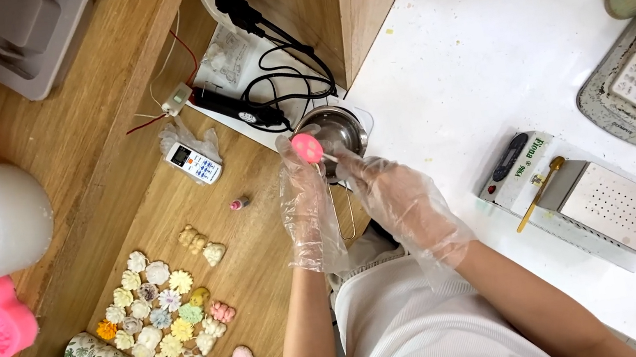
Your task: Removing shaped wax pieces from silicone molds and cleaning them at a workbench.
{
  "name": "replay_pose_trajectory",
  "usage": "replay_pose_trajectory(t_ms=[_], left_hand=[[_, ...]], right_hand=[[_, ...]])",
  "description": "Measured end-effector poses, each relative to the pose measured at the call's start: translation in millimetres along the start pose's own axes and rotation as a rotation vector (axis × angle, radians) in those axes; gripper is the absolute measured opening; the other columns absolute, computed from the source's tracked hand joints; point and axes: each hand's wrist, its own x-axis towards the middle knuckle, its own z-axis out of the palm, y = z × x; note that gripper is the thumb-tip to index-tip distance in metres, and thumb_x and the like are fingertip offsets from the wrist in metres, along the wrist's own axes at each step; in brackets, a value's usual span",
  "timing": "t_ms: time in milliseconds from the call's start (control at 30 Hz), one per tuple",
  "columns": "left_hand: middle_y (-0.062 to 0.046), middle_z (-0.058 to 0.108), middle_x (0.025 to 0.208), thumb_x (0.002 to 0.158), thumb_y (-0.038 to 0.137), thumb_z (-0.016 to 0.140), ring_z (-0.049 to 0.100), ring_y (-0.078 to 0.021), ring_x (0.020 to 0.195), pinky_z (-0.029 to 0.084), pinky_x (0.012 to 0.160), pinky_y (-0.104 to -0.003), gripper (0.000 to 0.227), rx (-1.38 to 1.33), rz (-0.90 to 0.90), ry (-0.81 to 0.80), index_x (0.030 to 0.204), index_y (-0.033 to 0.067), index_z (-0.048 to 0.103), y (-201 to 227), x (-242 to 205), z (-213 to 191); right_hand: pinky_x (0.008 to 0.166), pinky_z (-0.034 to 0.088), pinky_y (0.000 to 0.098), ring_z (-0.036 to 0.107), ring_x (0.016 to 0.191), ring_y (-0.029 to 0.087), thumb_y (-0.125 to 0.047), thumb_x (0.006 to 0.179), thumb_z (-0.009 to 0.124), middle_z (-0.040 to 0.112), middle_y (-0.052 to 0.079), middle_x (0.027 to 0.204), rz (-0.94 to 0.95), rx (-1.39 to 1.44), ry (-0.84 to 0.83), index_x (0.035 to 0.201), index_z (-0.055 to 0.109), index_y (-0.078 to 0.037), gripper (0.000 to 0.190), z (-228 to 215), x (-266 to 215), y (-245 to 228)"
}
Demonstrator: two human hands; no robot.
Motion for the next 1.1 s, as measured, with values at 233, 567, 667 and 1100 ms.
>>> replay_pose_trajectory(t_ms=[233, 567, 667, 1100], left_hand=[[-0.005, 0.062, 0.082, 0.096, 0.074, 0.023, 0.055, -0.0185, 0.075, 0.047, 0.070, -0.035, 0.086, 0.030, -0.115, 0.034, 0.107, 0.0044, 0.072, -7.4, 7.4, -0.2], [-0.006, 0.062, 0.084, 0.093, 0.079, 0.029, 0.056, -0.0180, 0.078, 0.049, 0.072, -0.035, 0.085, -0.012, -0.147, 0.010, 0.102, 0.0045, 0.071, -13.6, 9.9, -3.3], [-0.007, 0.063, 0.079, 0.091, 0.079, 0.024, 0.058, -0.0180, 0.073, 0.047, 0.066, -0.035, 0.088, 0.123, -0.172, 0.012, 0.096, 0.0062, 0.074, 2.7, -1.8, -0.8], [-0.008, 0.068, 0.085, 0.088, 0.082, 0.032, 0.064, -0.0177, 0.076, 0.054, 0.070, -0.034, 0.090, 0.102, -0.173, 0.045, 0.103, 0.0030, 0.073, -18.7, 8.4, -7.2]], right_hand=[[0.050, 0.055, 0.0461, 0.070, 0.062, 0.032, -0.028, 0.102, 0.057, 0.074, 0.011, 0.086, 0.010, -0.053, -0.009, 0.146, 0.053, -0.027, 0.045, 19.8, -0.9, 12.2], [0.032, 0.046, 0.0274, 0.055, 0.045, 0.014, 0.001, 0.089, 0.048, 0.067, 0.006, 0.151, -0.423, -0.559, 0.012, 0.156, 0.042, -0.030, 0.074, 24.5, 3.9, 33.5], [0.040, 0.048, 0.0318, 0.057, 0.048, 0.017, -0.027, 0.108, 0.044, 0.070, 0.008, 0.078, 0.067, -0.177, -0.307, 0.156, 0.037, -0.037, 0.049, 15.5, 17.9, 5.1], [0.046, 0.054, 0.0397, 0.067, 0.057, 0.024, -0.028, 0.106, 0.053, 0.072, 0.011, 0.083, -0.051, -0.042, -0.072, 0.146, 0.054, -0.023, 0.040, 14.9, 20.0, 20.4]])
